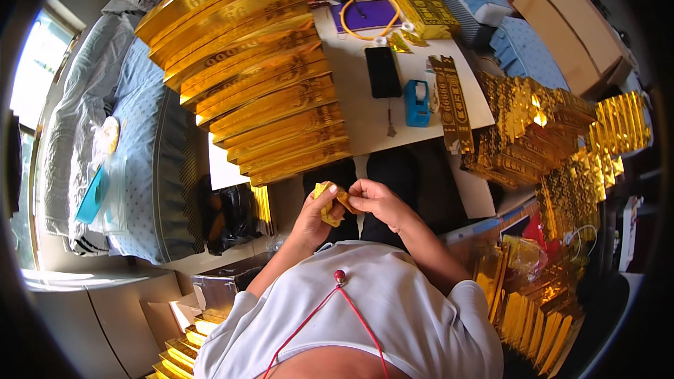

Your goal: The person assembles a large stack of gold-colored paper structures by folding and taping them together. They use a utility knife to trim the edges of the stack and then fold smaller individual gold packets.

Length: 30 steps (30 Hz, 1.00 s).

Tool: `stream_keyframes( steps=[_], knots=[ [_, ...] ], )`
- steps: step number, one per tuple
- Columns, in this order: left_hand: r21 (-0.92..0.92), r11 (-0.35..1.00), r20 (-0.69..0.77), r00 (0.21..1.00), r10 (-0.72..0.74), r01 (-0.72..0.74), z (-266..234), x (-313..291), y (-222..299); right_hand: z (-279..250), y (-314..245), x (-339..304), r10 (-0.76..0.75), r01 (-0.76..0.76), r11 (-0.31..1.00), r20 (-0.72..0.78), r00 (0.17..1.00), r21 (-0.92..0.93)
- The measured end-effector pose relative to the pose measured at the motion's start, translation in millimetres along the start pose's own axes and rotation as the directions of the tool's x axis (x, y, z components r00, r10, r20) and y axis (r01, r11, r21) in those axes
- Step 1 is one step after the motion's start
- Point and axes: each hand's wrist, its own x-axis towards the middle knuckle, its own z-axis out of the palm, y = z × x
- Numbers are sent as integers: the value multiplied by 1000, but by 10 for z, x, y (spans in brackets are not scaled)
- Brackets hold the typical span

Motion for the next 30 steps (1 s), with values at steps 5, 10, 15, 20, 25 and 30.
stream_keyframes(
  steps=[5,10,15,20,25,30],
  knots=[
    [-256,965,14,999,-49,51,-66,29,-34,118,-230,-82,-23,39,964,-64,998,264],
    [-219,976,126,992,27,1,-157,23,-14,30,-52,-77,-136,140,927,-36,990,348],
    [-140,988,136,987,88,-69,-125,-33,19,78,-64,-70,-116,108,913,-3,993,395],
    [-89,993,101,991,85,-76,-115,14,-20,-48,69,0,-112,92,888,19,993,451],
    [-82,994,115,990,83,-74,-105,67,-71,-164,131,32,-71,72,879,-20,997,471],
    [-67,996,101,992,69,-63,-83,128,-64,-166,125,36,-97,87,868,-4,995,489]
  ],
)
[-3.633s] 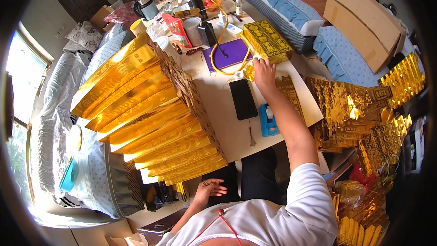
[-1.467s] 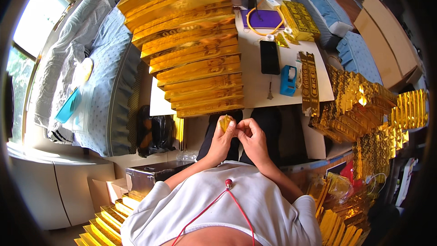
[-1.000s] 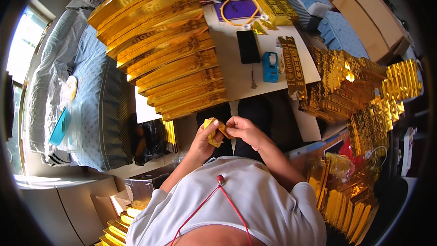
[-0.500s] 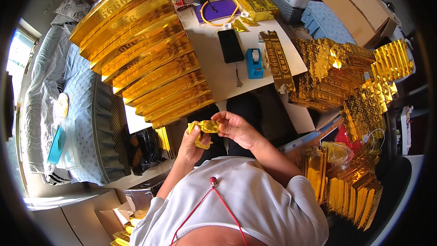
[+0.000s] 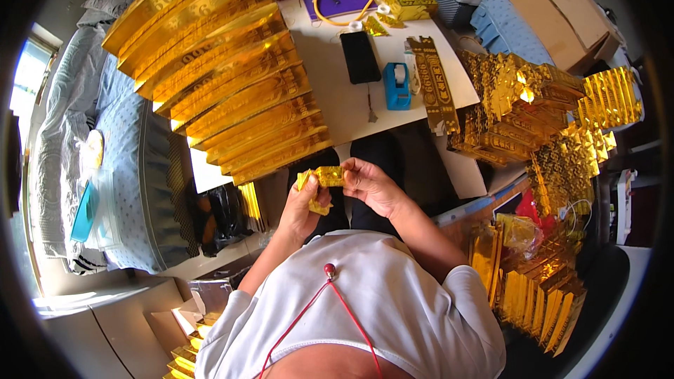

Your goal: The person assembles a large stack of gold-colored paper structures by folding and taping them together. They use a utility knife to trim the edges of the stack and then fold smaller individual gold packets.

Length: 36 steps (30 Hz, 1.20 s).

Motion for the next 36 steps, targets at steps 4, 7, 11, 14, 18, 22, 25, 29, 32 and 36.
stream_keyframes(
  steps=[4,7,11,14,18,22,25,29,32,36],
  knots=[
    [-54,998,2,1000,-18,18,35,13,34,58,-29,4,-21,20,1000,30,999,17],
    [-39,999,42,999,-2,4,6,27,25,90,-83,10,-35,36,999,24,999,-35],
    [-1,998,59,997,-58,59,-53,20,40,67,-159,-14,-19,17,991,-19,1000,-133],
    [-30,995,58,994,-97,99,-72,-1,-4,65,-181,-22,-23,24,990,13,1000,-141],
    [48,996,-2,997,-78,78,-38,-11,58,137,-271,-49,-152,170,890,76,985,-422],
    [252,967,-92,994,57,-32,-67,7,164,450,-544,-112,-328,411,-110,424,844,-905],
    [489,872,-96,991,98,-39,28,6,240,633,-589,-188,-299,377,-278,453,840,-883],
    [598,801,-133,981,144,-36,38,39,198,631,-558,-178,-260,445,-286,516,817,-849],
    [658,752,-192,957,216,-38,-34,35,131,502,-580,-165,-329,411,99,360,873,-906],
    [683,727,-145,963,228,-69,-33,8,140,12,-825,-41,-727,165,336,-145,671,-927]
  ],
)
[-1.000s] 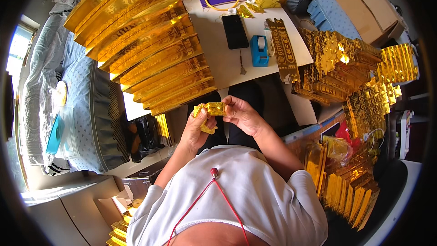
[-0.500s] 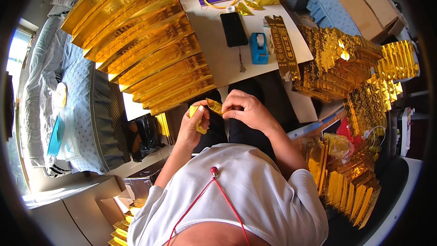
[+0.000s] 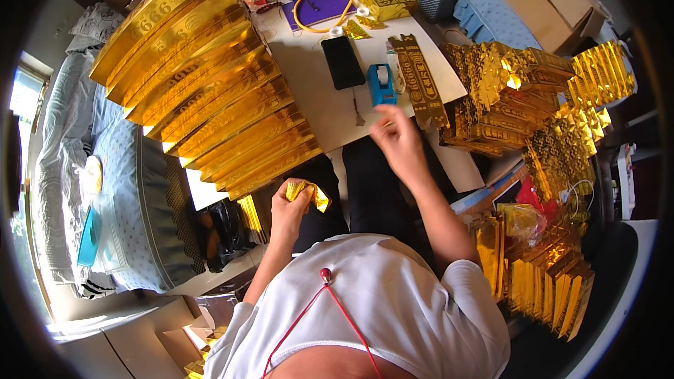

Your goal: The person assembles a large stack of gold-colored paper structures by folding and taping them together. They use a utility knife to trim the edges of the stack and then fold smaller individual gold packets.

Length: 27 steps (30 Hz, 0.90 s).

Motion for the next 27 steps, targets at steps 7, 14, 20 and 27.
stream_keyframes(
  steps=[7,14,20,27],
  knots=[
    [-21,999,26,999,27,-26,5,-66,-3,-485,367,768,498,-508,846,99,862,161],
    [-81,996,19,999,28,-27,-88,-132,-84,-569,369,1014,627,-723,618,362,690,309],
    [-118,993,9,1000,23,-22,-143,-150,-117,-663,256,1102,641,-824,407,520,565,394],
    [-116,993,13,1000,29,-27,-158,-162,-148,-508,315,887,562,-668,541,372,739,511]
  ],
)
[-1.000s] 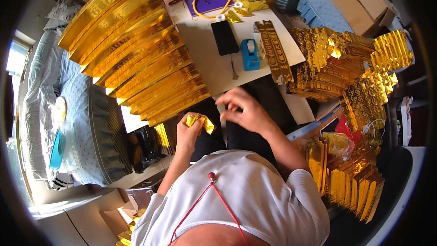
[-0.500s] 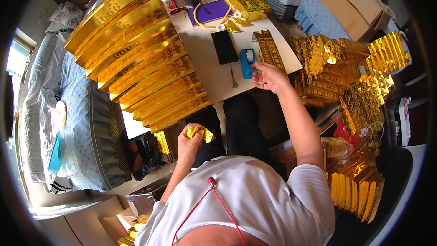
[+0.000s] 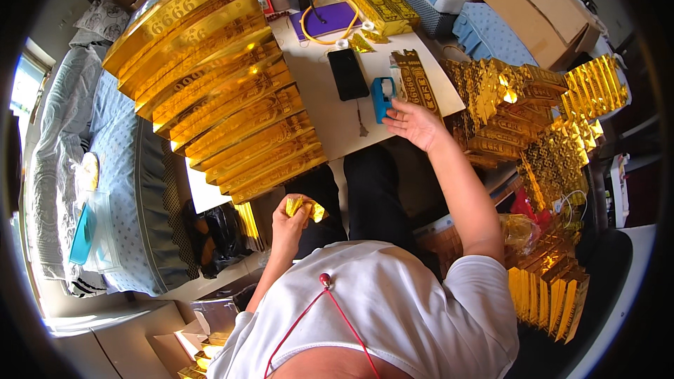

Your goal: The person assembles a large stack of gold-colored paper structures by folding and taping them together. They use a utility knife to trim the edges of the stack and then fold smaller individual gold packets.

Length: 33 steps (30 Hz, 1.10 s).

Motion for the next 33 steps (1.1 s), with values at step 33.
stream_keyframes(
  steps=[33],
  knots=[
    [467,823,137,946,294,-323,-85,126,381,720,519,-601,-39,496,617,607,794,-610]
  ],
)
